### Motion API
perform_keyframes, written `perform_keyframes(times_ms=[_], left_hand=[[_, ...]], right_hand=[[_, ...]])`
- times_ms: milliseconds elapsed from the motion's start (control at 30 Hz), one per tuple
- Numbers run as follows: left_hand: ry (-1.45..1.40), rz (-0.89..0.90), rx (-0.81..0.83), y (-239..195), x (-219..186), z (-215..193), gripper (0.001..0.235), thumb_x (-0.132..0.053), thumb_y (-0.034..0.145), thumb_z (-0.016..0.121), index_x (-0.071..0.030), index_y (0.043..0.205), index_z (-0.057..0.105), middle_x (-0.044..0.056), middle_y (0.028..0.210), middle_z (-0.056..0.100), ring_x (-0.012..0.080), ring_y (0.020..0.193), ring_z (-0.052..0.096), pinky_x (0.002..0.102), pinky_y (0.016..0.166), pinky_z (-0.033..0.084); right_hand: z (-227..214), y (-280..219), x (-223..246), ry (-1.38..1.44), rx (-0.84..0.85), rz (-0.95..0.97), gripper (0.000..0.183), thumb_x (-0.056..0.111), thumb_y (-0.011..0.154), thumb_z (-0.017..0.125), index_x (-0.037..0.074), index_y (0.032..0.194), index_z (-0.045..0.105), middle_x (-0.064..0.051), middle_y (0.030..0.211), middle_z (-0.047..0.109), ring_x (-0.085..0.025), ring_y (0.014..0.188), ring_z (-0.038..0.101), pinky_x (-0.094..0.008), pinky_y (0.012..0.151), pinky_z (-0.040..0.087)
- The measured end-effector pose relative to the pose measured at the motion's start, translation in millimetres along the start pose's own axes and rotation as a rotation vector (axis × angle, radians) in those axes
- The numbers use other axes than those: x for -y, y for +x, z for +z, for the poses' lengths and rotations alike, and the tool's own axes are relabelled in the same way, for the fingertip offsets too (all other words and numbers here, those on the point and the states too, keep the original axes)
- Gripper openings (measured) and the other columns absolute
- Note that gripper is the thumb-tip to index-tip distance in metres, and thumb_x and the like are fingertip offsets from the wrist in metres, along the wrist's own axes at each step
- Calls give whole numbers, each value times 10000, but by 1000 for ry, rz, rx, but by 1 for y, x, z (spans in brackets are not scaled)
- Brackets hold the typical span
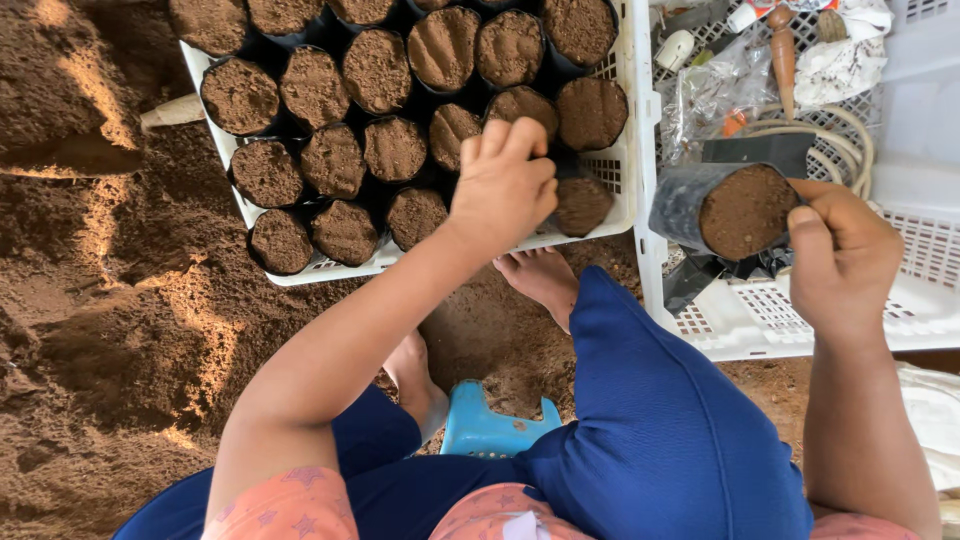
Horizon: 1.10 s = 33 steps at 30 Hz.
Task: The person sits on a small stool and fills black plastic nursery bags with soil from a large pile. They open each bag, scoop soil by hand, pack it in, and place the filled bags into a white crate. The person also presses small dark seeds into the soil of the filled bags.
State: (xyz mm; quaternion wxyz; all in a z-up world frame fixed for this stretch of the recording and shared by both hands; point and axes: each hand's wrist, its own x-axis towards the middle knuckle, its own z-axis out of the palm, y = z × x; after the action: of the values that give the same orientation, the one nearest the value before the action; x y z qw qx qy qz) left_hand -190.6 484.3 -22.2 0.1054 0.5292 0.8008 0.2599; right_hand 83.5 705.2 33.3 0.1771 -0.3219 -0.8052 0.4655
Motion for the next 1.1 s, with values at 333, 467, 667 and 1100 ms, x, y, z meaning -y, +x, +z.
perform_keyframes(times_ms=[333, 467, 667, 1100], left_hand=[[53, -134, -22, -25, 23, -28, 103, -234, 823, 755, -134, 807, 742, 37, 1104, 519, 294, 1093, 455, 458, 909, 366], [46, -205, -31, -27, 24, -30, 111, -238, 830, 750, -132, 799, 751, 33, 1092, 529, 289, 1081, 460, 451, 891, 366], [67, -208, -60, -26, 29, -24, 125, -244, 827, 752, -125, 789, 754, 32, 1063, 544, 284, 1062, 476, 445, 859, 384], [256, -58, -65, -19, 34, -13, 162, -277, 808, 717, -130, 742, 734, 65, 1020, 534, 298, 1067, 463, 453, 882, 386]], right_hand=[[45, 27, -11, 3, 210, -140, 251, 72, 1082, 558, -47, 860, 547, -148, 1176, 736, -127, 874, 620, -257, 785, 496], [68, 43, -10, -36, 315, -136, 221, 81, 1036, 562, -32, 847, 550, -168, 1211, 743, -164, 900, 666, -288, 770, 508], [87, 58, -7, -85, 379, -206, 135, 77, 1041, 574, -36, 972, 602, -168, 1210, 727, -226, 923, 678, -323, 835, 526], [93, 68, 34, -644, 333, -458, 176, 219, 941, 716, 97, 844, 635, -65, 976, 622, -283, 799, 645, -414, 713, 533]])
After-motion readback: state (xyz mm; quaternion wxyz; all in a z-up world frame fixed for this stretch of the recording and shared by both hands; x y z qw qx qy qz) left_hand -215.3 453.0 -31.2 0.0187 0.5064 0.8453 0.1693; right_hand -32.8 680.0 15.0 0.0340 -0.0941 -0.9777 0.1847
